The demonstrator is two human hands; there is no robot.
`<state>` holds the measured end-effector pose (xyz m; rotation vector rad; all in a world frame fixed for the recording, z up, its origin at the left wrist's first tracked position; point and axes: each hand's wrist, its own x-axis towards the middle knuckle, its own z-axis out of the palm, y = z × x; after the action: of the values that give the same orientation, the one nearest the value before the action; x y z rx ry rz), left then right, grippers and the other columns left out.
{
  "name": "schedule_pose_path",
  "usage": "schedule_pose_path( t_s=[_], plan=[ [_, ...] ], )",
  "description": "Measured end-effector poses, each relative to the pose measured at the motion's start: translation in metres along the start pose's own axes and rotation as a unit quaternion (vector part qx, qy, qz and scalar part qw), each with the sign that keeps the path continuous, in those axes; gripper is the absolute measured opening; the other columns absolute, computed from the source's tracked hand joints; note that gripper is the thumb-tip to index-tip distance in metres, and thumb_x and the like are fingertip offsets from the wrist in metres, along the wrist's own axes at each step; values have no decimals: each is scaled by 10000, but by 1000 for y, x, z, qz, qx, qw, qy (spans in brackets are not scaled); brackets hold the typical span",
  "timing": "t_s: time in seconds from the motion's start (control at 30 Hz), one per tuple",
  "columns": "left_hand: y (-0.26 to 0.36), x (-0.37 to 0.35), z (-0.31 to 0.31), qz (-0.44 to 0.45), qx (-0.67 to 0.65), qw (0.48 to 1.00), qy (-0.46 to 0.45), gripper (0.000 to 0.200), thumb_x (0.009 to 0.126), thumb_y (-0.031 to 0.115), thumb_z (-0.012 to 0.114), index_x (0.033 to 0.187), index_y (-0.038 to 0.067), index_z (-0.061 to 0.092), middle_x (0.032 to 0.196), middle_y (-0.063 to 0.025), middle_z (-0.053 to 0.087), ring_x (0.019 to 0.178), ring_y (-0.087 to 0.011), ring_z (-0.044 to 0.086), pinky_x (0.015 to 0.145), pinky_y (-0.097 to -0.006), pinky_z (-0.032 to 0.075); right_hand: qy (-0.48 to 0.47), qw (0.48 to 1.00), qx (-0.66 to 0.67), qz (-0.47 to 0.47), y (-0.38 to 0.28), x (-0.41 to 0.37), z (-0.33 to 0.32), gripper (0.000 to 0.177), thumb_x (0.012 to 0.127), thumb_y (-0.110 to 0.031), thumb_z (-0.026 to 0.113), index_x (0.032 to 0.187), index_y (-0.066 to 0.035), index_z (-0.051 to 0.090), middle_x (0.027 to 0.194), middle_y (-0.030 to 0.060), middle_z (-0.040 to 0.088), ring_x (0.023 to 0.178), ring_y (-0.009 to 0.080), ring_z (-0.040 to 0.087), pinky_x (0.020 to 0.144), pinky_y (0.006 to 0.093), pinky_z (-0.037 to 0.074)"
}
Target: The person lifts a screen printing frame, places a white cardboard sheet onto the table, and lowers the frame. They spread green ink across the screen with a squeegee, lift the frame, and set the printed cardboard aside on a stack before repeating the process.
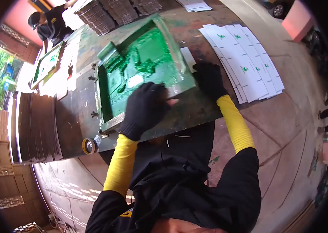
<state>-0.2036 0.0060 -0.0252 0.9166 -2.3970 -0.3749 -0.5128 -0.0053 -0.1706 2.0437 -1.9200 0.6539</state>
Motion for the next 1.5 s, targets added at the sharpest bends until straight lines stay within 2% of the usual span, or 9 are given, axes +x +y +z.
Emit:
schedule_pose_path(
  t_s=[0.2, 0.53, 0.67, 0.77, 0.83, 0.97, 1.1, 1.4, 1.5],
  plan=[
    [-20, -4, 60, 46, 0, 998, -40, 473, 816, 502, 781, 1045, 95, 709, 907, -154, 670, 871, -367, 674, 709, -493, 536, 19, 999, 20, -34, 6, 3, 4, 284, 898, -212, 661, 1166, -133, 713, 1152, 107, 705, 1050, 325, 644, 870, 489, 469],
    [-40, -6, 76, -19, -114, 986, -123, 507, 859, 557, 732, 896, 55, 673, 873, -204, 649, 852, -427, 651, 707, -508, 502, 68, 991, 68, -89, 26, 8, 20, 210, 978, -182, 572, 1120, -129, 716, 1017, 122, 695, 969, 338, 664, 842, 471, 508],
    [-40, -4, 80, -91, -181, 977, -67, 522, 874, 567, 707, 834, 50, 653, 830, -214, 643, 820, -436, 649, 699, -519, 496, 26, 986, 87, -141, 39, 33, 7, 239, 991, -160, 557, 1162, -105, 714, 998, 134, 696, 908, 363, 669, 809, 483, 528],
    [-40, -4, 77, -117, -205, 970, -58, 542, 887, 582, 670, 795, 48, 653, 799, -206, 654, 798, -425, 662, 692, -529, 500, -124, 988, 77, -48, 26, 81, -5, 280, 1013, -161, 569, 1245, -59, 689, 1165, 165, 702, 1102, 366, 653, 973, 452, 519],
    [-40, -4, 78, -130, -214, 966, -60, 541, 880, 586, 675, 801, 51, 653, 804, -203, 661, 798, -420, 666, 695, -527, 505, 61, 986, 144, -55, -13, 132, -10, 334, 1010, -249, 622, 1281, -62, 679, 1202, 167, 706, 1150, 370, 655, 1005, 437, 514],
    [-42, -4, 76, -122, -196, 970, -76, 477, 877, 530, 688, 832, 57, 649, 823, -194, 665, 811, -415, 665, 705, -526, 508, 21, 977, 137, -161, -111, 226, 30, 584, 934, -527, 690, 1329, -98, 672, 1280, 176, 699, 1199, 349, 665, 1026, 435, 511],
    [-46, -10, 93, -93, -148, 982, -69, 419, 867, 478, 703, 894, 62, 671, 855, -192, 676, 833, -414, 669, 727, -529, 524, -149, 984, 6, -95, -198, 277, 76, 984, 766, -892, 580, 1429, -167, 615, 1360, 186, 655, 1282, 341, 613, 1073, 523, 437],
    [-43, -6, 88, -85, -134, 983, -95, 429, 812, 442, 753, 1032, 77, 712, 971, -203, 712, 907, -421, 687, 779, -533, 556, -235, 954, 30, -182, -213, 299, 99, 1029, 758, -872, 612, 1463, -124, 564, 1411, 207, 620, 1281, 361, 615, 1060, 488, 473],
    [-42, -6, 91, -77, -143, 984, -69, 439, 813, 450, 754, 1047, 81, 712, 999, -202, 715, 926, -420, 687, 779, -531, 559, -182, 963, 66, -188, -232, 278, 88, 959, 755, -862, 629, 1345, -106, 651, 1175, 200, 728, 1097, 374, 702, 930, 480, 543]
  ],
)
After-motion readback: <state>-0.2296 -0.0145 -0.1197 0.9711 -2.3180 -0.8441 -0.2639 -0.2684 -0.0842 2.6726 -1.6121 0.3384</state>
